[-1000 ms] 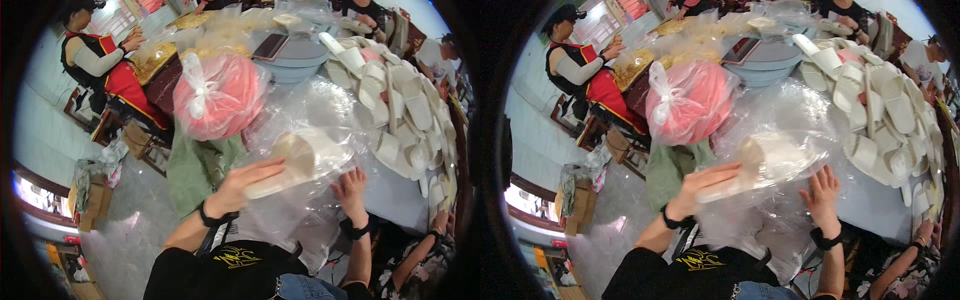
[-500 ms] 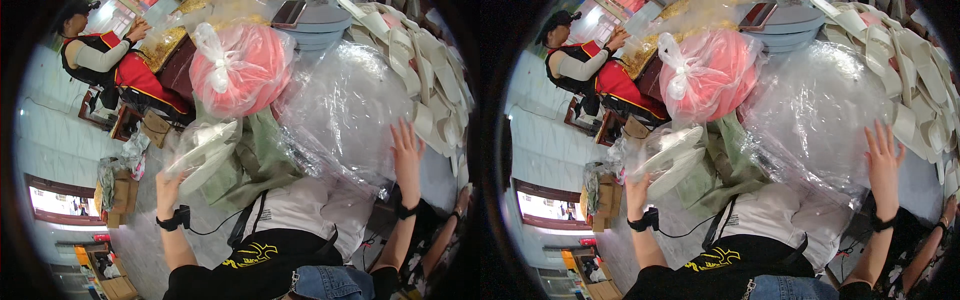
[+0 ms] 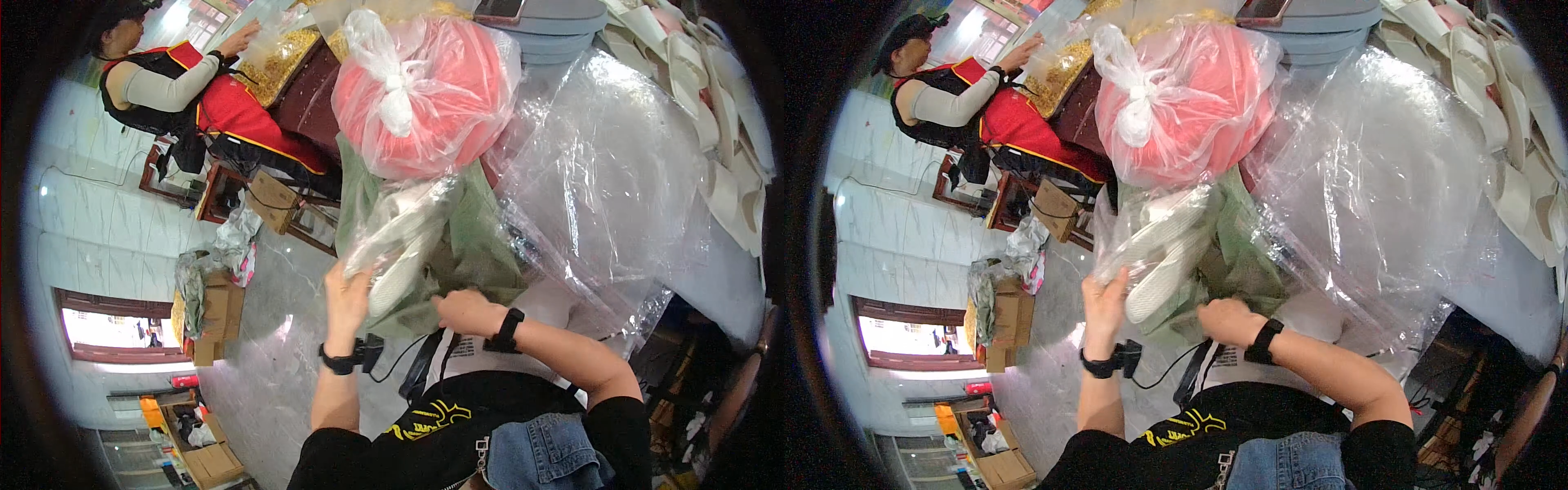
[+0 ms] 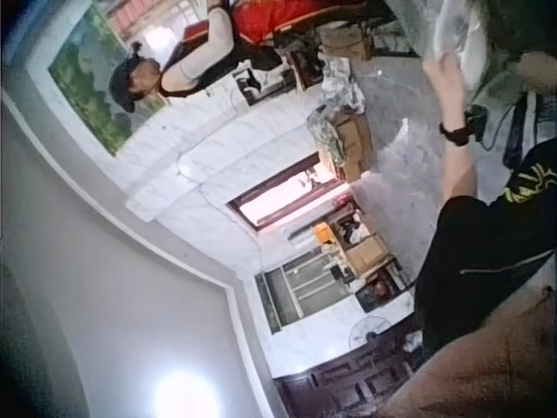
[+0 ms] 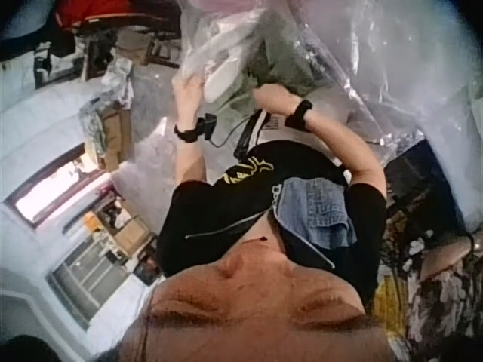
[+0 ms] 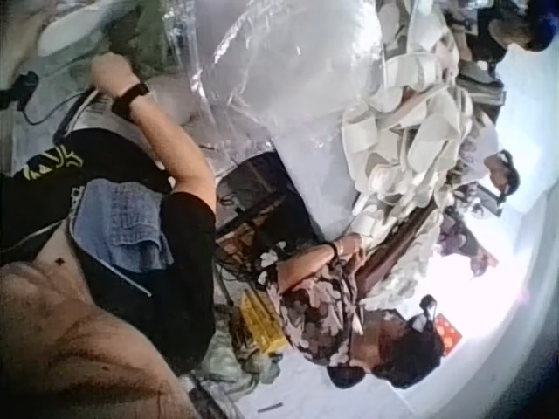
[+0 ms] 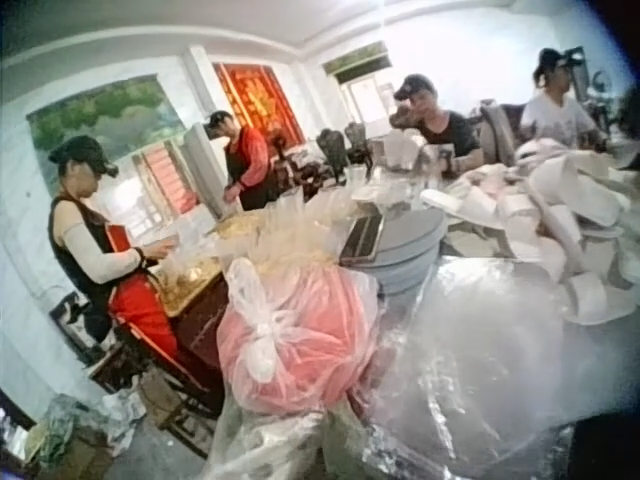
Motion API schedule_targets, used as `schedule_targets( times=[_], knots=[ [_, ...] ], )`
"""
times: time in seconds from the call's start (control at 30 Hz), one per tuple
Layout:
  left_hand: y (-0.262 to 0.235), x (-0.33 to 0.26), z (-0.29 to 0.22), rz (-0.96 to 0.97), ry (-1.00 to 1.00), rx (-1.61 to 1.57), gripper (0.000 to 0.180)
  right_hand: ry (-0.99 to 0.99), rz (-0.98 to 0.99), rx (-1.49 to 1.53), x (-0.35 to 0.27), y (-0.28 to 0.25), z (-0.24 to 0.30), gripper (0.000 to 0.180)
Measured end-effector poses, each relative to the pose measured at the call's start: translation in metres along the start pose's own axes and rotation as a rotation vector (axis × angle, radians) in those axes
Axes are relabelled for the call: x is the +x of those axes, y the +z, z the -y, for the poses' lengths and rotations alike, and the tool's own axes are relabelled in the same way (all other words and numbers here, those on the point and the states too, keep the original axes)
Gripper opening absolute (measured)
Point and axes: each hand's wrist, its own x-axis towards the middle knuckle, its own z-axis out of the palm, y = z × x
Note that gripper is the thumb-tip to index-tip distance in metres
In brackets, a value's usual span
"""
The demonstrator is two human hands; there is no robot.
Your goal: Packing white plastic sandals into a large storage bag.
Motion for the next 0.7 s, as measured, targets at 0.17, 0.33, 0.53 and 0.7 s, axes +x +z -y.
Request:
schedule_targets(
  times=[0.17, 0.33, 0.53, 0.7],
  knots=[
    [0.076, -0.006, 0.055, -0.141, 0.002, -0.241, 0.025, -0.315, 0.093, 0.026, -0.008, 0.032, 0.016, 0.018],
    [0.106, -0.017, 0.068, 0.050, 0.191, 0.066, 0.039, -0.469, 0.123, 0.045, -0.049, 0.025, 0.023, 0.017],
    [0.100, -0.034, 0.105, 0.589, 0.380, 0.491, 0.063, -0.545, -0.006, 0.031, -0.057, 0.035, 0.020, 0.012],
    [0.029, -0.018, 0.130, 0.362, 0.339, 0.829, 0.040, -0.540, -0.007, 0.047, -0.061, 0.037, 0.022, 0.013]
  ],
)
